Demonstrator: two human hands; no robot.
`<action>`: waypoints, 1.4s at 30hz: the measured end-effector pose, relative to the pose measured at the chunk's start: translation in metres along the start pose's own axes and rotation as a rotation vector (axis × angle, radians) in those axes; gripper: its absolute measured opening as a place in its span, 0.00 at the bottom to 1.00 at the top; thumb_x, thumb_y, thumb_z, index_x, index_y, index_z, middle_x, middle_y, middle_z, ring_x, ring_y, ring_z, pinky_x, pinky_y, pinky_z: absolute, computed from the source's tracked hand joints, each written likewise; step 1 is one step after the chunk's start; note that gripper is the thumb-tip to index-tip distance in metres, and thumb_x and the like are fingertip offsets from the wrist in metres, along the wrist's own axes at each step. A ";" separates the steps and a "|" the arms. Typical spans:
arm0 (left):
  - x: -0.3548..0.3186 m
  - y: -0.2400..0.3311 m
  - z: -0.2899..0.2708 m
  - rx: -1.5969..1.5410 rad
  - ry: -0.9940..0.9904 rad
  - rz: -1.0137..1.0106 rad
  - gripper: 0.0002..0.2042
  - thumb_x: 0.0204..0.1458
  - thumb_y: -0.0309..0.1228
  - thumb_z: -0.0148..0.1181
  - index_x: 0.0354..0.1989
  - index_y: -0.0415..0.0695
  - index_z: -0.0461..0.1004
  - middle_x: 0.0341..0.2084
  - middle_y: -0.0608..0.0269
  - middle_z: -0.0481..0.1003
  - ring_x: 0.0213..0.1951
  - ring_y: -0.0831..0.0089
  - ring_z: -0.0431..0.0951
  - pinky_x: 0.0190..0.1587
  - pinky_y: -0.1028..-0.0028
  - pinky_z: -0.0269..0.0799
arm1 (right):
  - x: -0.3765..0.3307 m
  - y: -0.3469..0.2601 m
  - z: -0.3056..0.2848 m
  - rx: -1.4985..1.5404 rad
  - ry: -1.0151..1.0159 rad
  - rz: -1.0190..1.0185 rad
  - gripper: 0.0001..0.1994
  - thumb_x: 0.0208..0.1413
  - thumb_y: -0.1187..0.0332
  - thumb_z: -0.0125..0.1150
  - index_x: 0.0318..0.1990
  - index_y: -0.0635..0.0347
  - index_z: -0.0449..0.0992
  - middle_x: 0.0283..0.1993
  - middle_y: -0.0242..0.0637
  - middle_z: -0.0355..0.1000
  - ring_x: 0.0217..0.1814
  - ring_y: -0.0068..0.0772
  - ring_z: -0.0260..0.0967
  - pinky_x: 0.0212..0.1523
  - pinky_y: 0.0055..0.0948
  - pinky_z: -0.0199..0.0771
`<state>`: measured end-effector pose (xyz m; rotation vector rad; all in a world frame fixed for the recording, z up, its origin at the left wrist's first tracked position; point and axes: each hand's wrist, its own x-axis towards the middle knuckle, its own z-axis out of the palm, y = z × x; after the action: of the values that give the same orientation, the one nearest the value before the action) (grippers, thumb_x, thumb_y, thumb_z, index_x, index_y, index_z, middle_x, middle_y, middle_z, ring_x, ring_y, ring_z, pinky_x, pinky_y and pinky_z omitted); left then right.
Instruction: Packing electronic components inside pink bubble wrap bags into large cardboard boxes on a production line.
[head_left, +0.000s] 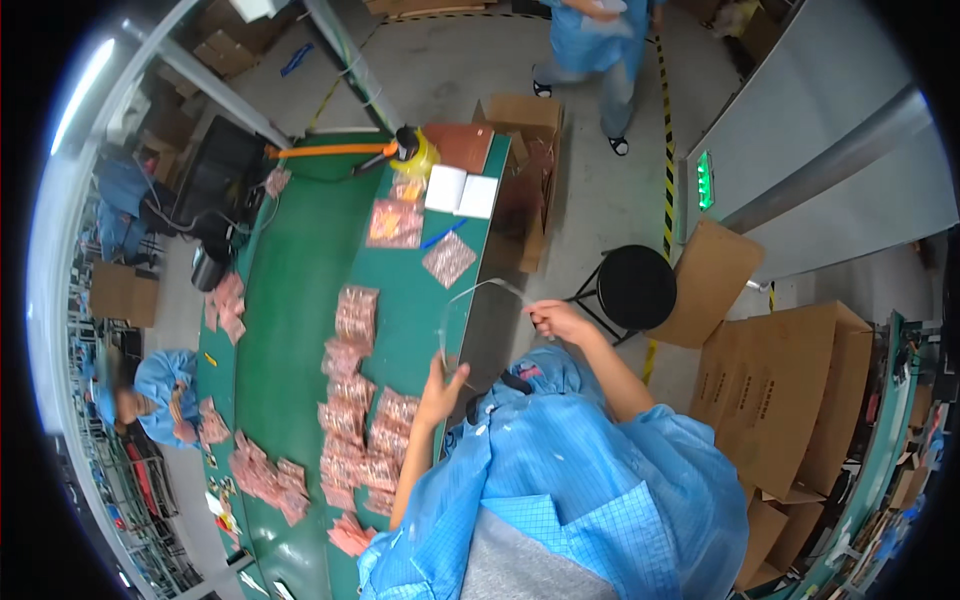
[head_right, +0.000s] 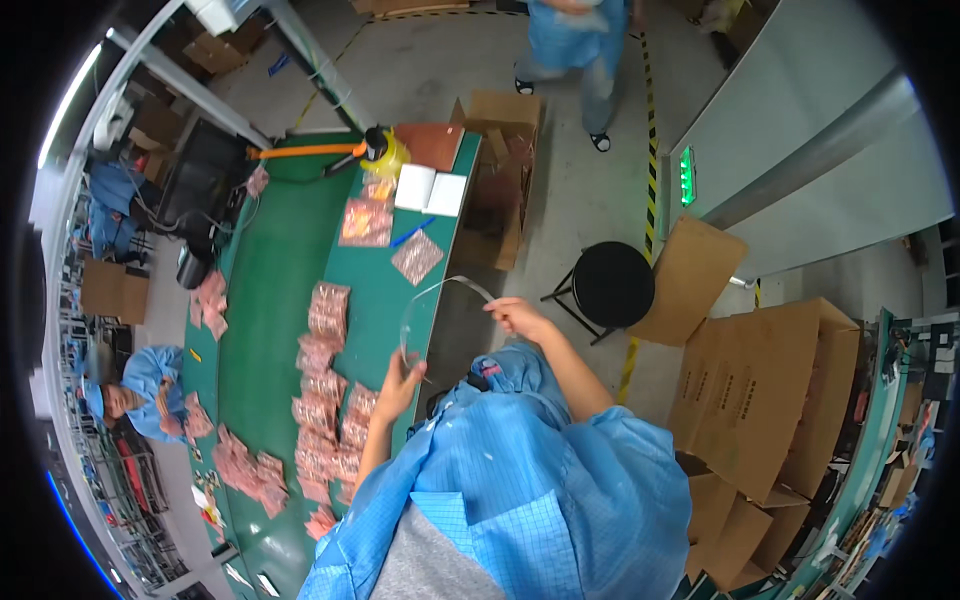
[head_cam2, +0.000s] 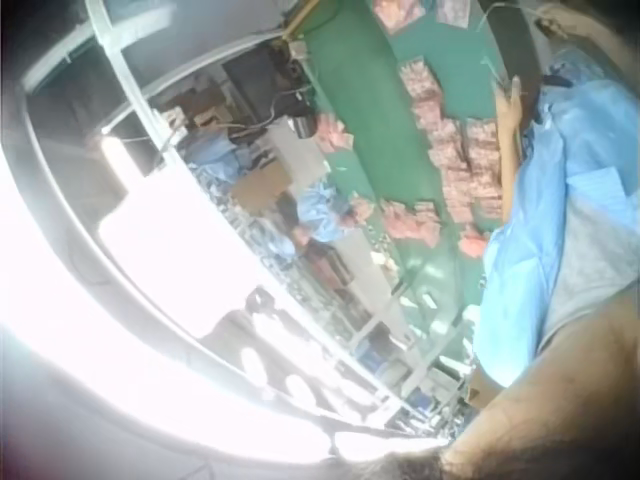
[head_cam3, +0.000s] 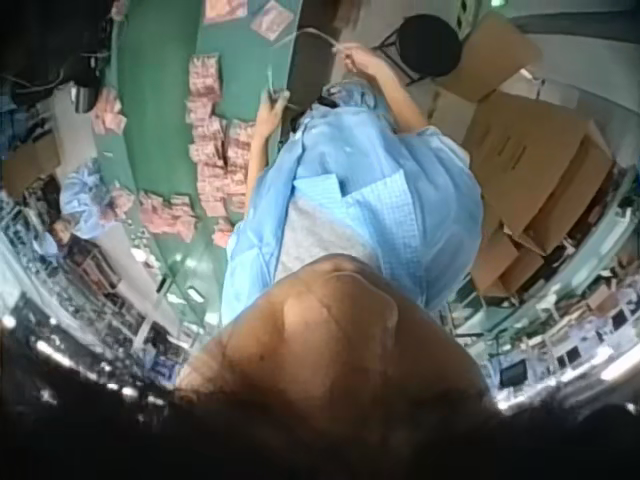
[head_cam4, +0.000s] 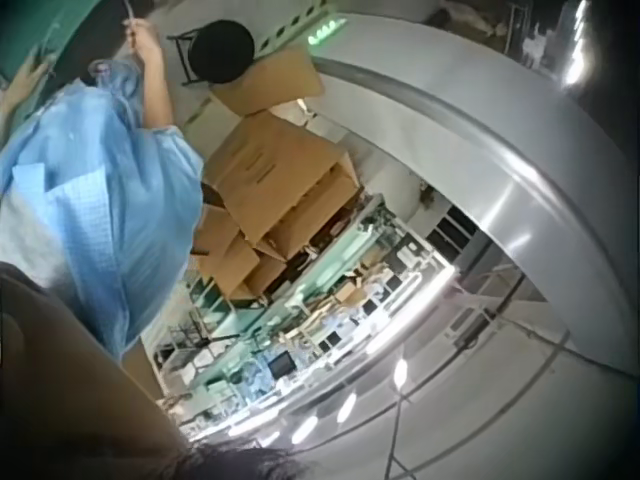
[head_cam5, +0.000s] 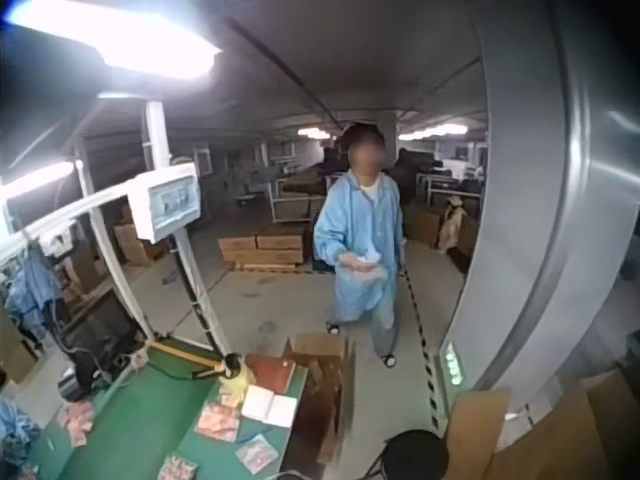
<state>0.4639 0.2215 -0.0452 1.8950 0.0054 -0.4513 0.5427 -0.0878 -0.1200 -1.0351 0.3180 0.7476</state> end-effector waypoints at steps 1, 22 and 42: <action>-0.004 -0.017 0.006 -0.084 0.063 -0.060 0.30 0.58 0.33 0.56 0.64 0.34 0.50 0.46 0.54 0.70 0.41 0.74 0.71 0.42 0.75 0.70 | 0.011 -0.008 -0.026 -0.059 0.164 -0.001 0.10 0.61 0.71 0.44 0.43 0.60 0.73 0.23 0.23 0.62 0.18 0.16 0.53 0.17 0.20 0.53; -0.110 -0.038 0.071 0.358 0.204 -0.683 0.19 0.58 0.42 0.53 0.46 0.37 0.71 0.44 0.56 0.75 0.45 0.64 0.74 0.47 0.70 0.70 | 0.410 -0.228 -0.279 -0.261 0.457 -0.364 0.10 0.59 0.68 0.49 0.45 0.59 0.73 0.36 0.32 0.75 0.39 0.29 0.73 0.39 0.28 0.73; 0.053 0.072 0.014 -0.515 -0.024 -0.314 0.15 0.61 0.37 0.51 0.44 0.36 0.73 0.41 0.55 0.77 0.46 0.68 0.76 0.51 0.70 0.70 | -0.029 0.117 -0.241 -0.822 0.902 0.372 0.11 0.47 0.63 0.56 0.27 0.62 0.79 0.27 0.41 0.77 0.30 0.33 0.75 0.32 0.38 0.73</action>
<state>0.5244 0.1712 -0.0002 1.3825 0.3732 -0.6185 0.4648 -0.2737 -0.2995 -2.1216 1.0526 0.7083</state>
